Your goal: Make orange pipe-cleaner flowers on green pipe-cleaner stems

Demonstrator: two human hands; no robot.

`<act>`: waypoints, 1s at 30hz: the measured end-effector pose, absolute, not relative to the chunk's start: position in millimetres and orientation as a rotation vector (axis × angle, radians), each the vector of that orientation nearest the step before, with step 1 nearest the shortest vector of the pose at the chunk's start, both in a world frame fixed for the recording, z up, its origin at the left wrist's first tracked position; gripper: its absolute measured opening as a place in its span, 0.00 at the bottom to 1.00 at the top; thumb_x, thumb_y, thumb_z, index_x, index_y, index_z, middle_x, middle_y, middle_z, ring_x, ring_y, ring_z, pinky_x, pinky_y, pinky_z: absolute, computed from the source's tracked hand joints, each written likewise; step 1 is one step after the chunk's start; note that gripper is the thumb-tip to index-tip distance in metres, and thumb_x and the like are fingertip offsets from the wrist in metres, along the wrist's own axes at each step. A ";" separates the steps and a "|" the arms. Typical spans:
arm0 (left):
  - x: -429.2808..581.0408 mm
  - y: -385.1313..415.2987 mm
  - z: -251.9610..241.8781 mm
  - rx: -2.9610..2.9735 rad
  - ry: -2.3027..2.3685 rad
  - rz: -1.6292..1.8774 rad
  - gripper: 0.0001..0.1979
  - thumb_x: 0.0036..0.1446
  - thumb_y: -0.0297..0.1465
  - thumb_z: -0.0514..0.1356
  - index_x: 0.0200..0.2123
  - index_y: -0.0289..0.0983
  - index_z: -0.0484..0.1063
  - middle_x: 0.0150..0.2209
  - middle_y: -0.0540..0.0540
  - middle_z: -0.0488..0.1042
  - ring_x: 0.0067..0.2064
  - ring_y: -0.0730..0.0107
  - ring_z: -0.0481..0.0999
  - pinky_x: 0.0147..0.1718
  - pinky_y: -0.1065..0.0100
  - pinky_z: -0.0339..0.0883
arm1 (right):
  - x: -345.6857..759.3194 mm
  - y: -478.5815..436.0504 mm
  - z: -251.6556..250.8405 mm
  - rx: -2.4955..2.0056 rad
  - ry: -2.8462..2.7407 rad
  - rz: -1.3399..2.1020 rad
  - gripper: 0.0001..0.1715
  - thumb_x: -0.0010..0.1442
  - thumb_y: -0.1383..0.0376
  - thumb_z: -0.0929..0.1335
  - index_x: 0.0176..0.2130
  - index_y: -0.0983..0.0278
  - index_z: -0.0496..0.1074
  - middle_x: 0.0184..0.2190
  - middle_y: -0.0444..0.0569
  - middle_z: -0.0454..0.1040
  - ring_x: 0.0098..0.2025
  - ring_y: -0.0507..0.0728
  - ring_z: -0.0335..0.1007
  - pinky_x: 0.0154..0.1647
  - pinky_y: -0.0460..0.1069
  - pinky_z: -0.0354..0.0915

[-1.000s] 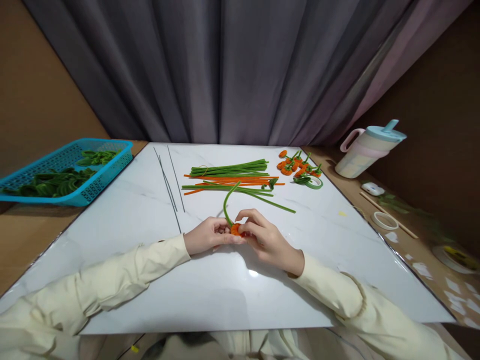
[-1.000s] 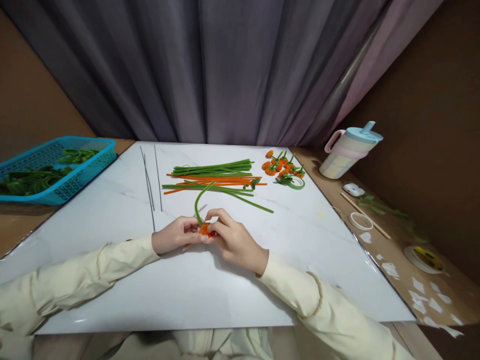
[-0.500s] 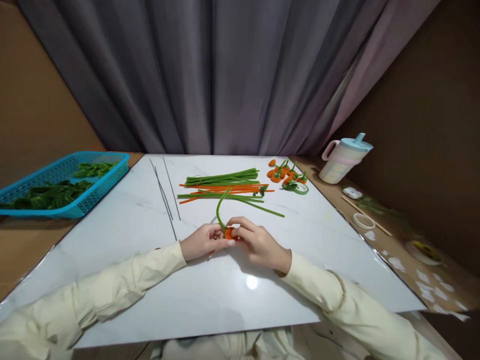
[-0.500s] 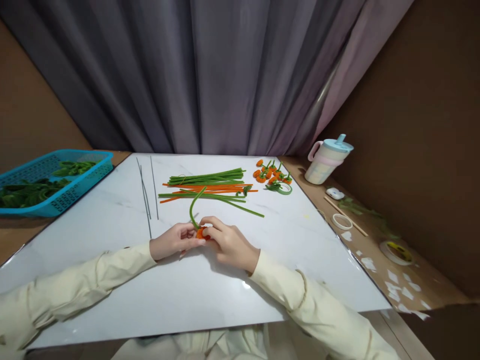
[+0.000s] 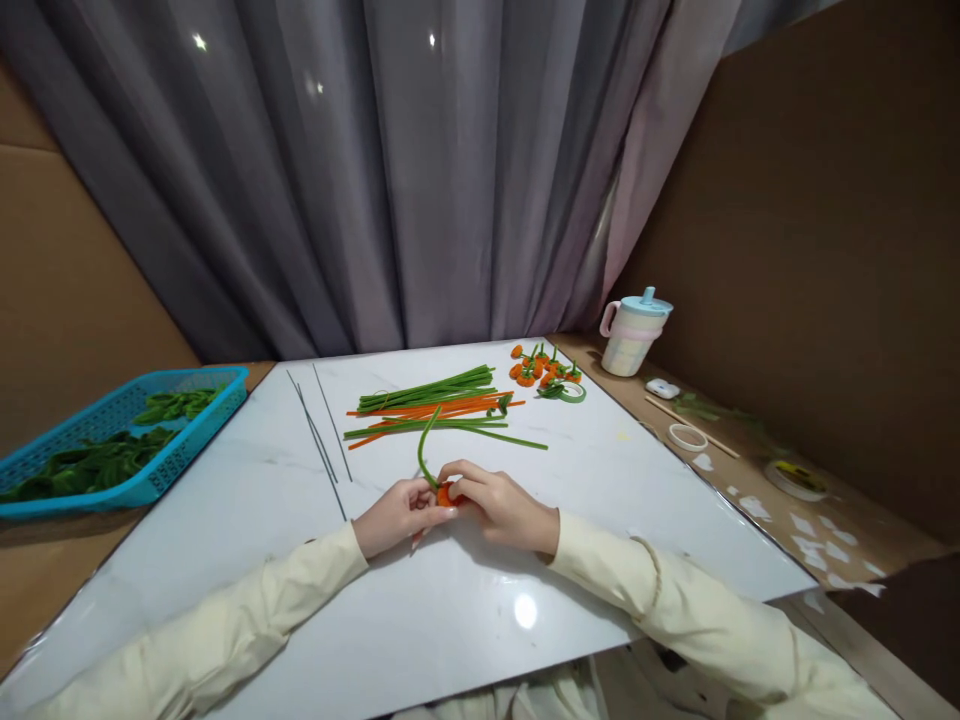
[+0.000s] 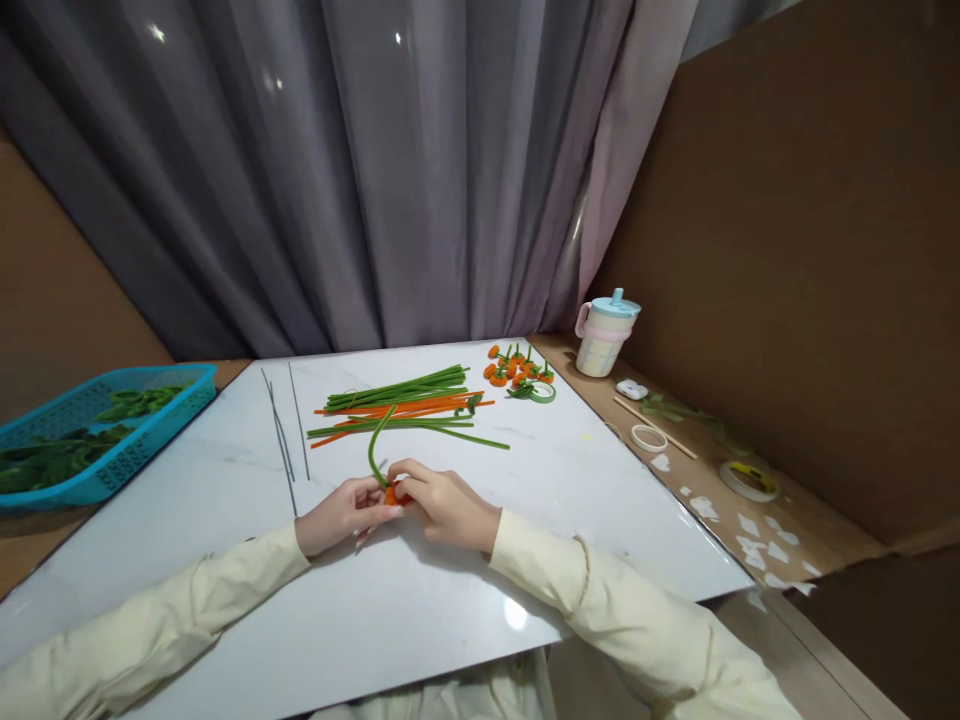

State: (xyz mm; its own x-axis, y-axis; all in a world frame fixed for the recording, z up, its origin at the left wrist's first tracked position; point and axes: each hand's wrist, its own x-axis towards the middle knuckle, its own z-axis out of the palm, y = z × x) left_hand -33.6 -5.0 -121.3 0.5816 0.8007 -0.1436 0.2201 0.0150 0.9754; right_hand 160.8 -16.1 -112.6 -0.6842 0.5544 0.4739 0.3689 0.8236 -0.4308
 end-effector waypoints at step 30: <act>-33.0 -4.6 -119.8 1.459 0.898 0.536 0.21 0.43 0.45 0.66 0.26 0.34 0.62 0.16 0.59 0.59 0.15 0.81 0.60 0.13 0.74 0.54 | 161.3 -18.0 -109.8 -0.698 -2.385 0.414 0.13 0.53 0.76 0.62 0.38 0.63 0.64 0.47 0.54 0.68 0.39 0.54 0.71 0.36 0.47 0.68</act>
